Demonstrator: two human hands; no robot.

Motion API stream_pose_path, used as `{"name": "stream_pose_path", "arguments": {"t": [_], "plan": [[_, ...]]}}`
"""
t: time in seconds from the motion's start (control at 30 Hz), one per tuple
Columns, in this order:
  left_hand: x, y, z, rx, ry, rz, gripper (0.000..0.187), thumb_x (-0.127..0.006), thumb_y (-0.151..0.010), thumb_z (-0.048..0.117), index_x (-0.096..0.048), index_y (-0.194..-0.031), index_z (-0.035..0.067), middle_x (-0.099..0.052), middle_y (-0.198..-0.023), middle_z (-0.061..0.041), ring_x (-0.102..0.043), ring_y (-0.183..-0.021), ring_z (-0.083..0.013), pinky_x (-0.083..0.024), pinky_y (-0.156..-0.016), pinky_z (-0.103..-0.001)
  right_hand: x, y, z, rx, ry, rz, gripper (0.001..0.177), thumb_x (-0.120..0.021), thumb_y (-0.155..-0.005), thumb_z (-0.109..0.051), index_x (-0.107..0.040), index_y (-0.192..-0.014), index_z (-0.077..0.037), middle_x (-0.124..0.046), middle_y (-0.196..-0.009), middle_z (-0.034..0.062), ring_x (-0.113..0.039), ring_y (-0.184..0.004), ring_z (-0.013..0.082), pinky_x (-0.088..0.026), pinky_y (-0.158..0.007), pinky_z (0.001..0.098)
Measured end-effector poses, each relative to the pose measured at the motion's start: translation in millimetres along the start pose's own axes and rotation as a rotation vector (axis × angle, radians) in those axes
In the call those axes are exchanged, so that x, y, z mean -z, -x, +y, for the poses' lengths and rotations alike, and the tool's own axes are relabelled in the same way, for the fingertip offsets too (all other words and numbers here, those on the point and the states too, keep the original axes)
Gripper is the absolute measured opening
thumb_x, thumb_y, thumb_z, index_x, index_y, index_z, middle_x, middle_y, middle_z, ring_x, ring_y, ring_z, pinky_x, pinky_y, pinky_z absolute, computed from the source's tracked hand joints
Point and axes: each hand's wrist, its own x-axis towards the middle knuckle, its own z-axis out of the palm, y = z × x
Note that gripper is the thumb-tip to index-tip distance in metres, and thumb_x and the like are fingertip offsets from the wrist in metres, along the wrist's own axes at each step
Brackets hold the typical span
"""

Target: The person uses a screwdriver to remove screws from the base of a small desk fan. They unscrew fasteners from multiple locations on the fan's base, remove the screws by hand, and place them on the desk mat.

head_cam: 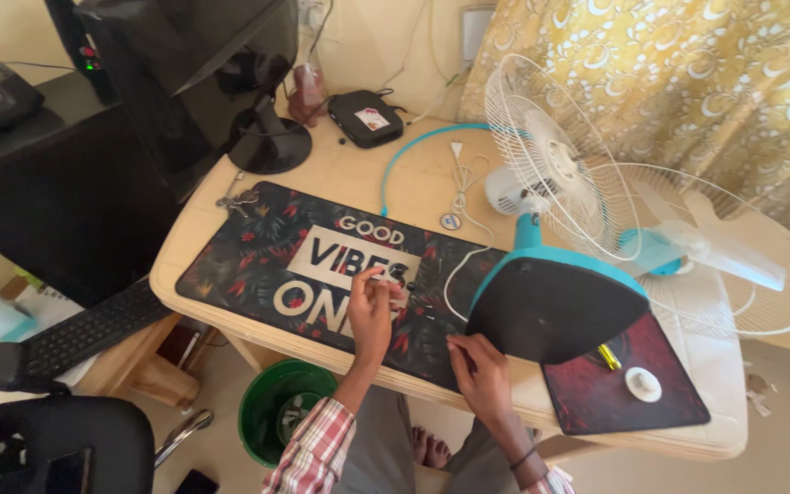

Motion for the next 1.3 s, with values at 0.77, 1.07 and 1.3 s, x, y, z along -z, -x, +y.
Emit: {"name": "stream_pose_path", "arguments": {"t": [0.77,1.07,1.3], "plan": [[39.9,-52.3,-8.9,-0.369,-0.681,-0.050,0.029,-0.062,-0.079,-0.010,-0.071,-0.104,0.003,-0.074,-0.097,-0.011,-0.070,-0.089,-0.0240,-0.056,-0.079,-0.036,-62.8,-23.8,17.2,0.090,0.436,0.021,0.024,-0.064,-0.094,-0.010,-0.066,-0.117,-0.001,-0.064,-0.108,0.0162,-0.070,-0.081,0.0385,-0.057,-0.065,0.0465],[38.4,-50.3,-0.5,-0.263,-0.569,-0.032,0.026,-0.061,-0.086,-0.009,-0.070,-0.107,0.003,-0.075,-0.097,-0.008,-0.073,-0.092,-0.0200,-0.056,-0.077,-0.033,-69.5,-24.6,30.2,0.022,0.496,-0.108,0.007,-0.061,-0.094,-0.008,-0.062,-0.101,-0.004,-0.060,-0.104,0.0167,-0.070,-0.084,0.0387,-0.056,-0.068,0.0486],[32.5,-46.3,1.0,-0.339,-0.713,-0.128,0.022,-0.069,-0.086,0.002,-0.071,-0.107,0.003,-0.074,-0.100,-0.009,-0.070,-0.093,-0.0278,-0.054,-0.086,-0.041,-65.5,-28.6,21.6,0.023,0.392,-0.108,0.005,-0.056,-0.098,-0.006,-0.058,-0.101,-0.002,-0.063,-0.100,0.0175,-0.069,-0.084,0.0400,-0.055,-0.067,0.0493]]}}
